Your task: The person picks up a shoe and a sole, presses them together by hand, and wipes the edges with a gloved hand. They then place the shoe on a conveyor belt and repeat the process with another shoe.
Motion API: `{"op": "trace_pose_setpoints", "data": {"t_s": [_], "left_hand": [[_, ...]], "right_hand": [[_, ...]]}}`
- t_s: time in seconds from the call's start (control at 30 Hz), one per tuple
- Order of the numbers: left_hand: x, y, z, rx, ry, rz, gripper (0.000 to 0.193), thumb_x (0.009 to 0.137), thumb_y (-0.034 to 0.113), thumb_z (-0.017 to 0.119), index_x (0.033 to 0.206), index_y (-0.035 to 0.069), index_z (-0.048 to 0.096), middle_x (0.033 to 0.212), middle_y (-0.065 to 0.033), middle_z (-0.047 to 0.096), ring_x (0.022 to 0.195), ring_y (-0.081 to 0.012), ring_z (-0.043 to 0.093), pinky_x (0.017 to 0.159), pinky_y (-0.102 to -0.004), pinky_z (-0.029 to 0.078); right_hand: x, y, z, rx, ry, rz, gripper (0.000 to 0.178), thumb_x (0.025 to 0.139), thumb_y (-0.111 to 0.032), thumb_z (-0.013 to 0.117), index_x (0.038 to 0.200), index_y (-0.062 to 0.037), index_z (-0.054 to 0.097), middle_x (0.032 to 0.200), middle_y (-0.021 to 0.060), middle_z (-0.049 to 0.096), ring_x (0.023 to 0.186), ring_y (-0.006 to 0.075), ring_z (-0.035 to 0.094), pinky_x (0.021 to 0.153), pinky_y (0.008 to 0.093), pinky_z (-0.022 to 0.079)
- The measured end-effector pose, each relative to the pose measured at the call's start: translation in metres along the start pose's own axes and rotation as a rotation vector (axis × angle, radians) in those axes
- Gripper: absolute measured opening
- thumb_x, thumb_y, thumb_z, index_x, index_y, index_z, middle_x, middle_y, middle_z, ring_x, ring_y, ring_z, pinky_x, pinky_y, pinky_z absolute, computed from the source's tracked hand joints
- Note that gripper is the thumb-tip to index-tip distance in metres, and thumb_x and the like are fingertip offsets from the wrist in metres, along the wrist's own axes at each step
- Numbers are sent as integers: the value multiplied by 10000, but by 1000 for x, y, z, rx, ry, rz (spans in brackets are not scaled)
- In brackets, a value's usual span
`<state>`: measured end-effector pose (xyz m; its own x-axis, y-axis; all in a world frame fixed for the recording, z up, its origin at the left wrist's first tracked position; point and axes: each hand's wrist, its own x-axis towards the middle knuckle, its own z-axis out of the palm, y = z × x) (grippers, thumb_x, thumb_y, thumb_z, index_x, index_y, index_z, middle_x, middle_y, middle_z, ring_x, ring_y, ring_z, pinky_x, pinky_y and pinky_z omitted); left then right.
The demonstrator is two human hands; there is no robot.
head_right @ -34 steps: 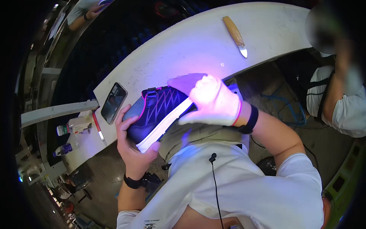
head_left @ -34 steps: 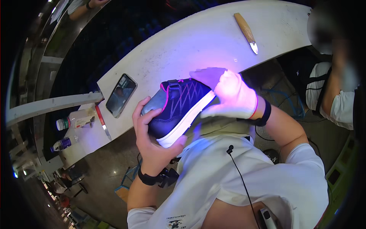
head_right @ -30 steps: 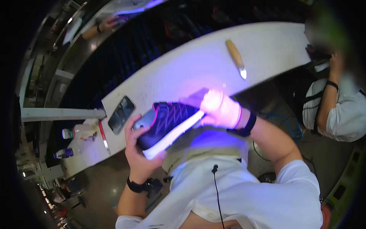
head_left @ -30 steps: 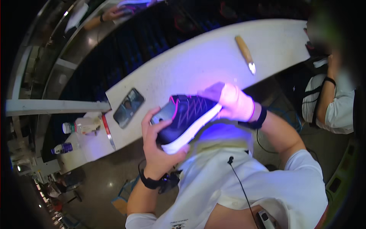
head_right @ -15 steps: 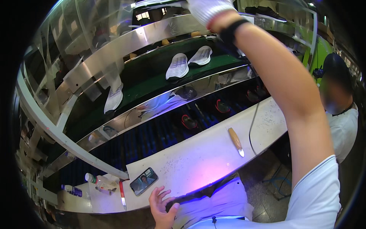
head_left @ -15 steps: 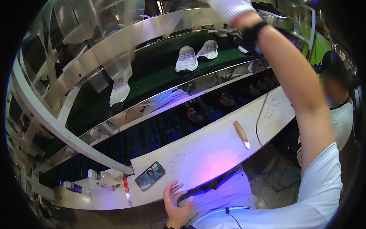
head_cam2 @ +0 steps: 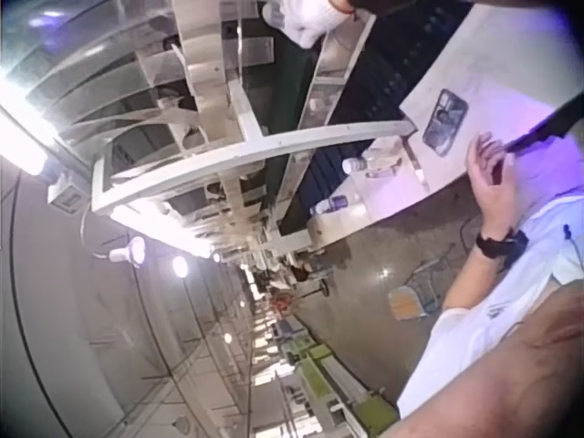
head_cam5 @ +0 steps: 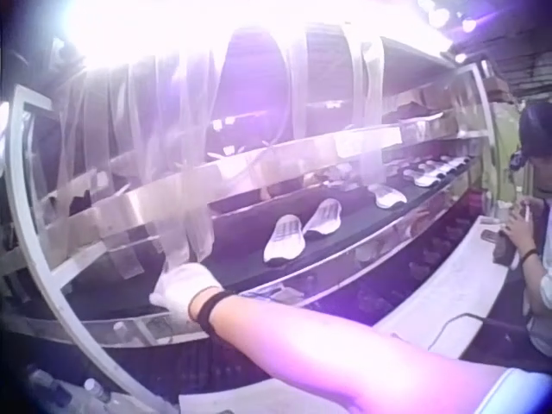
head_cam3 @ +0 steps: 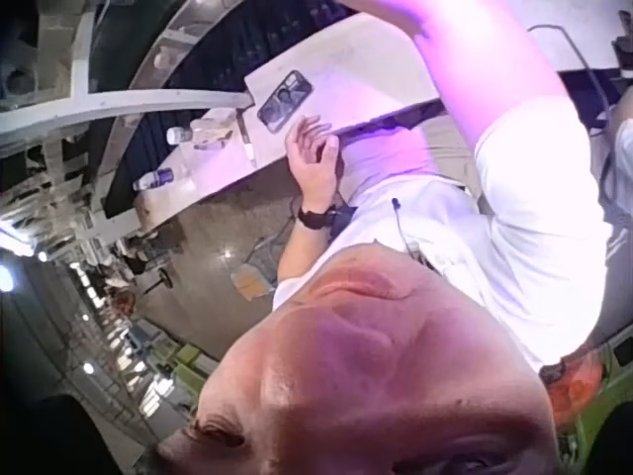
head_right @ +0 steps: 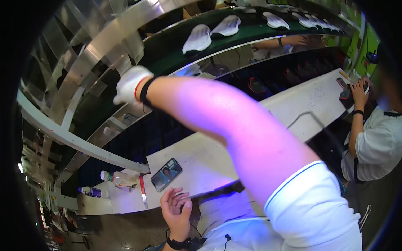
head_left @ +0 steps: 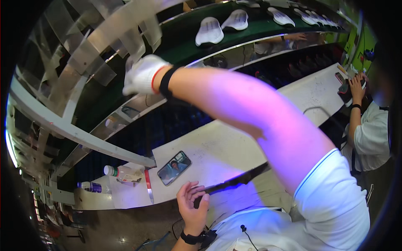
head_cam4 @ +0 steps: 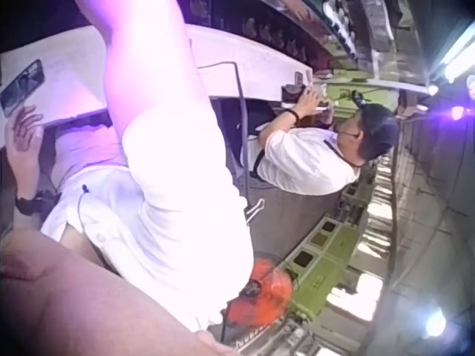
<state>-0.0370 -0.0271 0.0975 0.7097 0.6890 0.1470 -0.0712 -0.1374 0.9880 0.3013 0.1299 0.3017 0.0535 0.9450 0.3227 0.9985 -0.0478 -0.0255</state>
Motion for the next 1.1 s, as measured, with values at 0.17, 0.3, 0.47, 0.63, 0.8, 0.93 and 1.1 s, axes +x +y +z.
{"op": "trace_pose_setpoints", "data": {"t_s": [0.17, 0.3, 0.47, 0.63, 0.8, 0.93, 1.1], "left_hand": [[43, -37, 11, 90, -25, -32, 647, 921, -39, 719, 1490, -11, 413, 1412, -201, 568, 1225, -258, 623, 1033, -385, 522], [155, -79, 68, 235, -193, 122, 738, 911, 23, 758, 1545, 7, 381, 1534, -203, 514, 1418, -317, 531, 1185, -442, 439], [342, -141, 193, 131, 49, -393, 994, 824, 309, 919, 1541, -112, 373, 1471, -274, 572, 1416, -338, 522, 1182, -376, 393], [389, -178, 255, 677, 122, -368, 378, 954, 362, 740, 1194, 73, 704, 1055, -157, 709, 985, -293, 724, 875, -482, 563], [325, -121, 188, -426, 0, -612, 362, 969, 223, 705, 1260, 15, 650, 1165, -192, 719, 1113, -348, 709, 899, -495, 601], [202, -62, 112, -887, -292, -650, 356, 1032, 194, 677, 1334, 13, 620, 1251, -150, 716, 1129, -302, 719, 1009, -515, 591], [110, -35, 48, -762, -302, -821, 446, 1041, 272, 699, 1392, 14, 605, 1299, -107, 712, 1157, -226, 707, 1048, -420, 559]], "right_hand": [[-87, 102, -37, -334, 8, -71, 364, 962, -485, 620, 1199, -258, 778, 1071, 89, 775, 989, 328, 732, 816, 464, 576], [-141, 136, -42, -236, 210, 86, 482, 974, -525, 622, 953, -72, 785, 949, 222, 751, 919, 407, 722, 882, 496, 552], [-146, 144, -31, -180, 320, 89, 504, 951, -554, 652, 926, -67, 776, 927, 212, 753, 911, 414, 720, 859, 505, 557], [-144, 157, -23, -615, 446, -361, 225, 914, -261, 690, 1108, -303, 795, 995, 57, 736, 869, 266, 735, 748, 396, 578], [-142, 149, -16, 253, 454, 95, 263, 931, -257, 809, 1101, -57, 797, 962, 106, 806, 876, 197, 751, 801, 321, 580], [-142, 143, -19, 122, 471, 97, 257, 923, -261, 817, 1078, -57, 792, 947, 122, 799, 860, 213, 751, 788, 330, 577], [-147, 121, -21, -3, 460, 136, 219, 937, -245, 797, 1031, -52, 758, 931, 157, 775, 859, 279, 745, 770, 367, 571]]}}
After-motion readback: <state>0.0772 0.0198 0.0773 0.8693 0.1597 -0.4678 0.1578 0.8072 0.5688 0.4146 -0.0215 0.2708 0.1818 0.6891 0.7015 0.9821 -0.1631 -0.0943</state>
